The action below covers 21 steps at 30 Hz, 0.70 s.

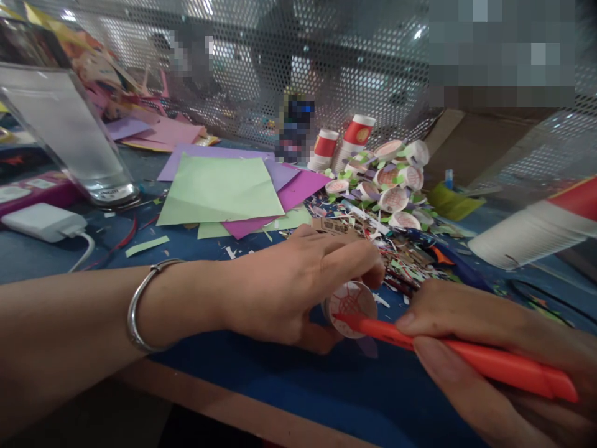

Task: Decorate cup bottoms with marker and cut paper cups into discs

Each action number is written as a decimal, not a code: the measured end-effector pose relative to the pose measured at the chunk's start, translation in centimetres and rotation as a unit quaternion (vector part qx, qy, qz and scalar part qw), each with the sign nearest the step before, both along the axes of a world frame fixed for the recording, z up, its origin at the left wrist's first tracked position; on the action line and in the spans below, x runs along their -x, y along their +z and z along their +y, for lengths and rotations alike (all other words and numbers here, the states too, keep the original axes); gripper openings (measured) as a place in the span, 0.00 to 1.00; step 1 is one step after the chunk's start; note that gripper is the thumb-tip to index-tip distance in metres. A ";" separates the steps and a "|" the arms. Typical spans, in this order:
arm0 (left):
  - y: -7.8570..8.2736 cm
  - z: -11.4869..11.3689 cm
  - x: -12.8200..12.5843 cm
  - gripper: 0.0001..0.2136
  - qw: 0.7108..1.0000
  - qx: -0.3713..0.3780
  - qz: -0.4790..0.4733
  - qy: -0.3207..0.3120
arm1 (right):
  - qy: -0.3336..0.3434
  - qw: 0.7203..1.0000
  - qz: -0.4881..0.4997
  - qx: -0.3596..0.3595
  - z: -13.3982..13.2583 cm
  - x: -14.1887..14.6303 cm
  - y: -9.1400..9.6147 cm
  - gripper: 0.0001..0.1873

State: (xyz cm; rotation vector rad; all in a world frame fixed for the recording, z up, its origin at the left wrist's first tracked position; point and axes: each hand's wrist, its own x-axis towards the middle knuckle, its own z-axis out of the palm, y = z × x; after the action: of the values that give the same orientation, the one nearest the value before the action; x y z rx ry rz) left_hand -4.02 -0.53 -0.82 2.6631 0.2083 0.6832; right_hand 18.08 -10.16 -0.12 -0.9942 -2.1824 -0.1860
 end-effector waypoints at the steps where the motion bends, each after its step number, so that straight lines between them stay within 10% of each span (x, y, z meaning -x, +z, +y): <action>1: 0.0 0.0 0.0 0.21 1.000 -0.002 -0.003 -0.002 | 0.002 1.000 -0.001 0.001 0.1 0.0 0.1 0.13; 21: 0.2 -0.3 -0.1 0.23 1.000 0.005 0.008 0.005 | -0.024 1.000 0.007 -0.010 0.3 -0.3 0.2 0.10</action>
State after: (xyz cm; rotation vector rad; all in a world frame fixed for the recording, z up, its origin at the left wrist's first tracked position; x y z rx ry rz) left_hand -3.95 -0.86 -0.66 2.6601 0.2292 0.6626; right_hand 18.36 -9.83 0.10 -1.0345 -2.1422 -0.2225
